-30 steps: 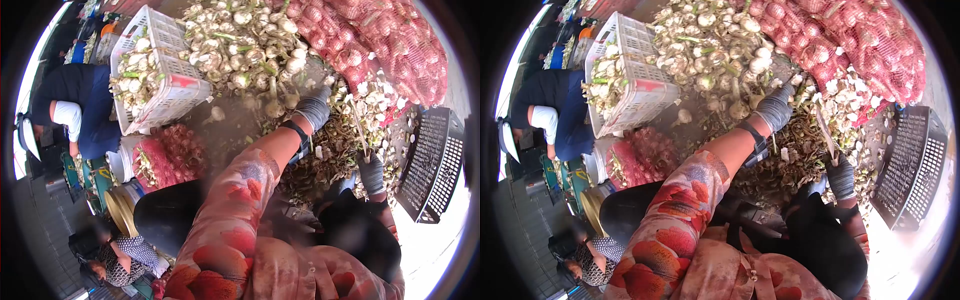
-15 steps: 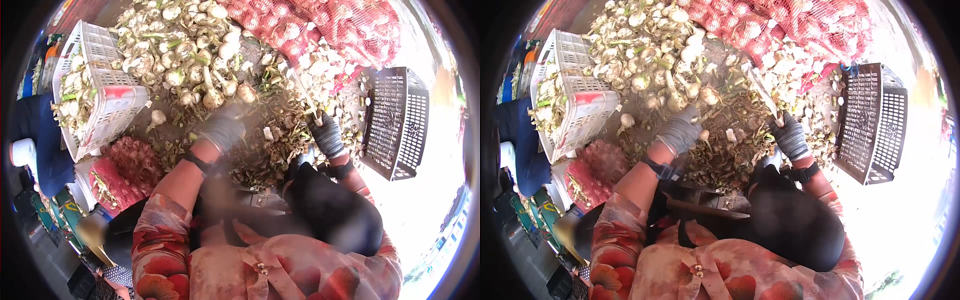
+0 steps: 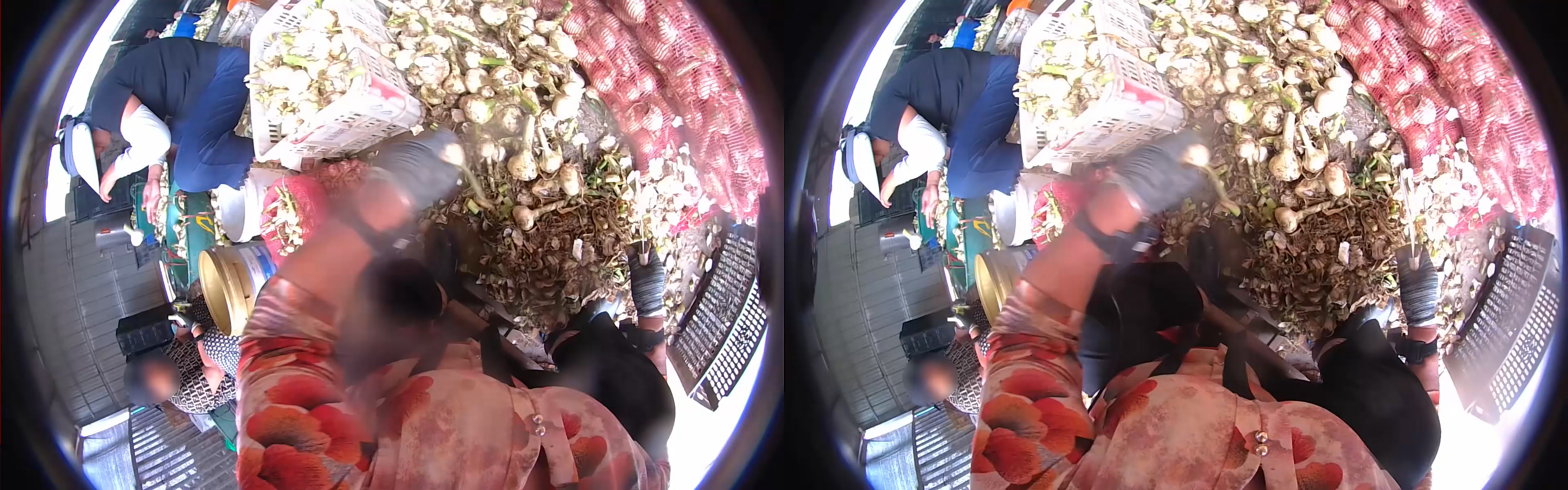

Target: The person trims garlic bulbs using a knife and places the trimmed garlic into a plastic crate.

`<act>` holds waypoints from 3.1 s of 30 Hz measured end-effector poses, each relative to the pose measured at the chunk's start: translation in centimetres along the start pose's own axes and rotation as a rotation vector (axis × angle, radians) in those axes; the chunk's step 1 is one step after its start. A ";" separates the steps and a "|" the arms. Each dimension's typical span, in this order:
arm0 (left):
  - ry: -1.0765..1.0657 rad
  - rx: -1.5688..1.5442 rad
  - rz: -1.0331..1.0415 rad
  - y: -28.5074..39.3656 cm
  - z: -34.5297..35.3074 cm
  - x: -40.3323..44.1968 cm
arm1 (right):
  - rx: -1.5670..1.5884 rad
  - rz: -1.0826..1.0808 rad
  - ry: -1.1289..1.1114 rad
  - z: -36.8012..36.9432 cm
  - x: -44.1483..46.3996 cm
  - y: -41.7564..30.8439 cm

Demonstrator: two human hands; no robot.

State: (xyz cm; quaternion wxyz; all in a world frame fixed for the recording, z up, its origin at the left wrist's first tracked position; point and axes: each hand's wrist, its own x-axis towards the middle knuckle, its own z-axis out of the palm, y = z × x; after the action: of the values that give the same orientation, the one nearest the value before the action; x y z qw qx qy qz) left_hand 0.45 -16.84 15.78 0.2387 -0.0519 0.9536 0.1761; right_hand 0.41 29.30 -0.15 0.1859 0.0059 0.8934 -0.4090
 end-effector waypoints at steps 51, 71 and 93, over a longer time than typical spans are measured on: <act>-0.516 -1.275 0.383 20.8 14.9 5.1 | 0.494 0.148 -0.202 -4.1 0.6 -3.9; -0.504 -1.232 0.492 11.0 23.1 7.8 | -0.211 -0.545 -0.058 -7.7 -3.7 -5.3; -0.339 -1.047 0.268 19.2 13.6 3.3 | -0.221 -0.282 0.137 -5.4 -2.2 -0.7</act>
State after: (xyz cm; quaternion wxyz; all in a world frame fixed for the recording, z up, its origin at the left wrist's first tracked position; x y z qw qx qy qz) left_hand -0.03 5.87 9.01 0.3065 -0.0128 0.6856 0.6602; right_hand 0.58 33.05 4.33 0.0650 -0.1118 0.9354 -0.3292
